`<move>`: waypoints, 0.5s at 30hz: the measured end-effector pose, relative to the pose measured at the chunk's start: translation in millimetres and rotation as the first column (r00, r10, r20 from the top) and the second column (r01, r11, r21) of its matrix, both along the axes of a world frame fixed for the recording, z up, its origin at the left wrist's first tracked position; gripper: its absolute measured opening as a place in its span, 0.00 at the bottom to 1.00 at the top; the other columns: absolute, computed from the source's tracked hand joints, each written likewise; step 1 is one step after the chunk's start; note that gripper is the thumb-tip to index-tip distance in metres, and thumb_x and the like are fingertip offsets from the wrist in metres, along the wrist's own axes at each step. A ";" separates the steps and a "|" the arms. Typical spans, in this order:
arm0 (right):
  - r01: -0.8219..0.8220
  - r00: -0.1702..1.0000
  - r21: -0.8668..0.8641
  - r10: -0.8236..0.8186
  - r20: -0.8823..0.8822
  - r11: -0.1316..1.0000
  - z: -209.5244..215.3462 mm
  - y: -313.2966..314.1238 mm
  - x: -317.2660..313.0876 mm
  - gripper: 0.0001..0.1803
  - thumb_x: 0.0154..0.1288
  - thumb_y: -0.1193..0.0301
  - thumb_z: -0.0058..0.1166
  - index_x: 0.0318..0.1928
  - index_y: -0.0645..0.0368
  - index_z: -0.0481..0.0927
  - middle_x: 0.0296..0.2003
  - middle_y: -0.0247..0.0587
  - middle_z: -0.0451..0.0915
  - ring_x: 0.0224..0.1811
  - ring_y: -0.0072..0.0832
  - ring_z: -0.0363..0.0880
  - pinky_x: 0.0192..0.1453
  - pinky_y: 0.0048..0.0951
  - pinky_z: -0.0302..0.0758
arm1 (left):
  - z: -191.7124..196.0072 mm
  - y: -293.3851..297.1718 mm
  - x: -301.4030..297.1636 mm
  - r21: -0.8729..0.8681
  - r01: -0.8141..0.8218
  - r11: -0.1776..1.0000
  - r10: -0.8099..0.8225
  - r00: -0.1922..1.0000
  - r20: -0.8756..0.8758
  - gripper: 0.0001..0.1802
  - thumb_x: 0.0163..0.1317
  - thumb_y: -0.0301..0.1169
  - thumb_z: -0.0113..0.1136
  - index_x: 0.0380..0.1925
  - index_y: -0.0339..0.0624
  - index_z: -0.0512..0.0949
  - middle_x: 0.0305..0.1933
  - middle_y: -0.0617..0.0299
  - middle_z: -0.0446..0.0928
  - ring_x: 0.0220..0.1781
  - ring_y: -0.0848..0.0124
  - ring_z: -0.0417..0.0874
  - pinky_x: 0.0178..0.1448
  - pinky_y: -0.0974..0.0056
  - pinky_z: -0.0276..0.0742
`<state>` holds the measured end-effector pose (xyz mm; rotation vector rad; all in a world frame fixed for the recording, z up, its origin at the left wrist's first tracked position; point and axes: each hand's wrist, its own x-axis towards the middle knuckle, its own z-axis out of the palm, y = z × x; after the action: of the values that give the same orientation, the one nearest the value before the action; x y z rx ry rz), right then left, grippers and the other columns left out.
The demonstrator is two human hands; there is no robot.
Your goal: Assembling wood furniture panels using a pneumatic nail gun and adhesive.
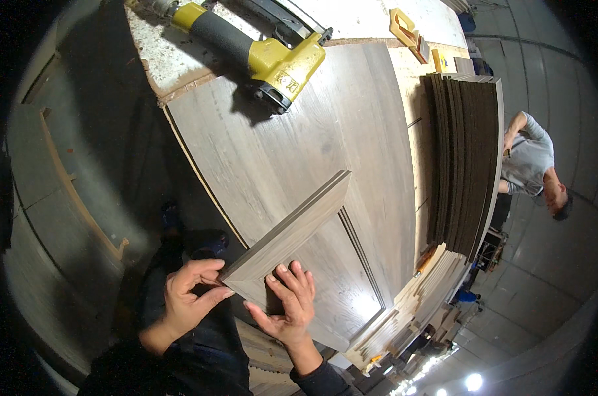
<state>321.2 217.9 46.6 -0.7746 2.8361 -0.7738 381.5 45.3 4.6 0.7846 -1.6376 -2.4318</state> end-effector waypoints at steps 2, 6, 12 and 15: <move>0.010 1.000 -0.025 -0.010 0.006 1.000 -1.5 0.2 0.7 0.28 0.41 0.59 0.72 0.43 0.59 0.82 0.51 0.47 0.77 0.63 0.42 0.67 0.70 0.42 0.52 | -1.5 -1.6 -1.3 -0.144 0.009 0.990 -0.020 0.997 -0.074 0.17 0.45 0.22 0.71 0.37 0.38 0.79 0.31 0.56 0.81 0.28 0.68 0.82 0.33 0.69 0.77; 0.008 1.000 -0.051 -0.007 0.005 0.999 -2.4 1.8 -0.3 0.28 0.40 0.59 0.73 0.42 0.59 0.82 0.50 0.47 0.77 0.63 0.42 0.68 0.70 0.42 0.52 | -1.4 0.1 -4.0 -0.299 -0.014 0.954 -0.033 0.988 -0.149 0.15 0.45 0.21 0.71 0.35 0.38 0.79 0.30 0.56 0.80 0.29 0.67 0.82 0.33 0.68 0.76; -0.006 1.000 -0.044 0.005 -0.012 0.999 -1.1 0.1 -1.2 0.27 0.40 0.59 0.73 0.41 0.59 0.82 0.50 0.47 0.78 0.63 0.43 0.68 0.70 0.41 0.52 | -1.8 3.1 -2.6 -0.323 -0.048 0.945 -0.005 0.987 -0.161 0.14 0.45 0.21 0.70 0.34 0.38 0.80 0.28 0.56 0.79 0.27 0.66 0.80 0.31 0.68 0.74; -0.006 1.000 -0.036 0.005 -0.029 0.999 -0.3 -2.4 -0.6 0.26 0.41 0.59 0.73 0.41 0.58 0.82 0.49 0.46 0.78 0.63 0.43 0.68 0.70 0.41 0.52 | 0.7 2.3 -2.9 -0.366 -0.067 0.928 0.000 0.984 -0.180 0.13 0.45 0.21 0.70 0.34 0.37 0.80 0.27 0.56 0.78 0.26 0.65 0.79 0.30 0.67 0.74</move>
<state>320.6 215.5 46.3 -0.8045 2.8513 -0.8225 378.5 47.7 5.3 0.5156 -1.9087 -2.0051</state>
